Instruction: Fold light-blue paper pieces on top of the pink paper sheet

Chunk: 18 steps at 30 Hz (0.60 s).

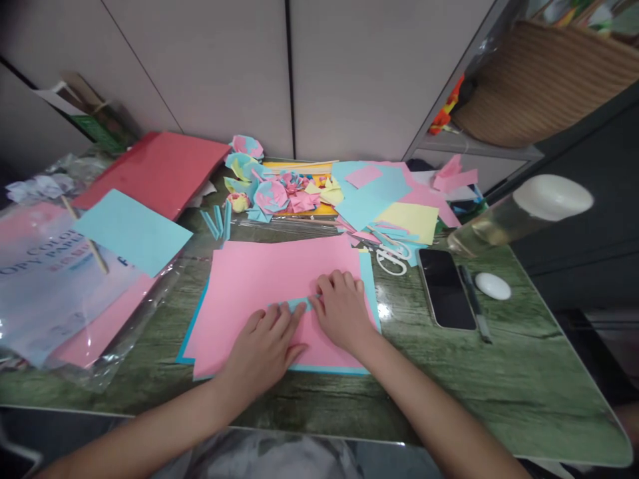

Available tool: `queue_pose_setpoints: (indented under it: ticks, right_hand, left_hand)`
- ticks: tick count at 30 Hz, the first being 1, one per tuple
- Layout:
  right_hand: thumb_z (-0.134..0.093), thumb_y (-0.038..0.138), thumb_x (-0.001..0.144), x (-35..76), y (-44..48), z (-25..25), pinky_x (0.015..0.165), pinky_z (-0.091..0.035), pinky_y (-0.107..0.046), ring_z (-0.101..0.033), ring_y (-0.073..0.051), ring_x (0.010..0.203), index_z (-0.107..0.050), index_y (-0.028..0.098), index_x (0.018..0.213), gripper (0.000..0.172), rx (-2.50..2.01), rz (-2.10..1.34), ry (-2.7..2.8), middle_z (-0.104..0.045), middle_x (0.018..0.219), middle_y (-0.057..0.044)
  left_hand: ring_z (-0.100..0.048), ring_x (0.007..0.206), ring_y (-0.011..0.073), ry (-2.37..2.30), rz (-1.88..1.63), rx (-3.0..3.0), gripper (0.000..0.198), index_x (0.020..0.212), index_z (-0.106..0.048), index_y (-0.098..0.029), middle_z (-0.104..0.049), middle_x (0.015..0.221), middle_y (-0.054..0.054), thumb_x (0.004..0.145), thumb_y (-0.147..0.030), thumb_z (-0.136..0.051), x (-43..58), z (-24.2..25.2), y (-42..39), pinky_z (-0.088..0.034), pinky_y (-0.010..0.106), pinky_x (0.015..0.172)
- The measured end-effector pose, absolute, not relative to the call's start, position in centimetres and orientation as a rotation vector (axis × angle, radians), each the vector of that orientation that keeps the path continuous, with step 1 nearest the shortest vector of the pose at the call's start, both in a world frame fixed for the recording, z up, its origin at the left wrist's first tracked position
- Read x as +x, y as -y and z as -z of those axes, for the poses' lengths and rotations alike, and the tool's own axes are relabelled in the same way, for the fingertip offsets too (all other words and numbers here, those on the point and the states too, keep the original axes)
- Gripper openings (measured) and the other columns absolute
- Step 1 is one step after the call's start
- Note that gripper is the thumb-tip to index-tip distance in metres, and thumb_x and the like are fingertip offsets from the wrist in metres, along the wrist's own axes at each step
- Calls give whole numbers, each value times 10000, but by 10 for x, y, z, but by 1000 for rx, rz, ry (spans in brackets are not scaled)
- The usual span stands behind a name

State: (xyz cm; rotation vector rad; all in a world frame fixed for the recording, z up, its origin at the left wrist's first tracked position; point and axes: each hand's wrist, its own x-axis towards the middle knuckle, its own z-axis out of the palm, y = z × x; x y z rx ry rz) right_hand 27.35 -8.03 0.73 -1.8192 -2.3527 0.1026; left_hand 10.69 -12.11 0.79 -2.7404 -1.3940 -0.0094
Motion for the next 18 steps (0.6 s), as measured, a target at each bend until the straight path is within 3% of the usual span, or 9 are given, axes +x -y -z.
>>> queue_pose_setpoints:
  ticks: [7, 9, 11, 13, 18]
  right_hand:
    - [-405, 333, 832, 273, 84, -5, 692, -256, -328, -386, -209, 841, -504, 189, 876, 181, -1780, -26, 2363, -474, 865, -68]
    - [-395, 332, 839, 273, 85, -5, 694, -259, -326, -385, -206, 842, -504, 187, 878, 186, -1758, -7, 2364, -473, 870, -69]
    - [-393, 330, 842, 274, 86, -4, 698, -265, -324, -386, -202, 842, -503, 182, 881, 188, -1733, 6, 2372, -474, 884, -72]
    - [-398, 324, 842, 274, 86, -3, 704, -273, -319, -388, -196, 842, -499, 175, 881, 184, -1705, 6, 2379, -477, 902, -75]
    - [-433, 306, 829, 274, 84, -3, 726, -290, -316, -401, -183, 843, -487, 167, 824, 149, -1619, -106, 2325, -498, 880, -60]
  left_hand:
    - [-432, 1135, 223, 1465, 202, -2701, 436, 1234, -401, -72, -481, 1236, 148, 866, -296, -332, 96, -3, 135, -322, 358, 893]
    - [-475, 1085, 197, 1438, 236, -2744, 377, 1216, -414, -91, -528, 1182, 134, 865, -202, -332, 90, -5, 127, -327, 356, 872]
    - [-550, 911, 164, 1465, 248, -2819, 327, 1154, -466, -150, -605, 1034, 79, 857, -130, -331, 87, -9, 114, -343, 360, 811]
    - [-545, 845, 176, 1564, 310, -2842, 243, 1038, -537, -196, -618, 869, 43, 854, -195, -378, 87, -13, 100, -348, 365, 766]
    - [-495, 928, 190, 1828, 505, -3029, 182, 939, -575, -185, -539, 950, 66, 774, -220, -507, 95, -15, 70, -350, 337, 781]
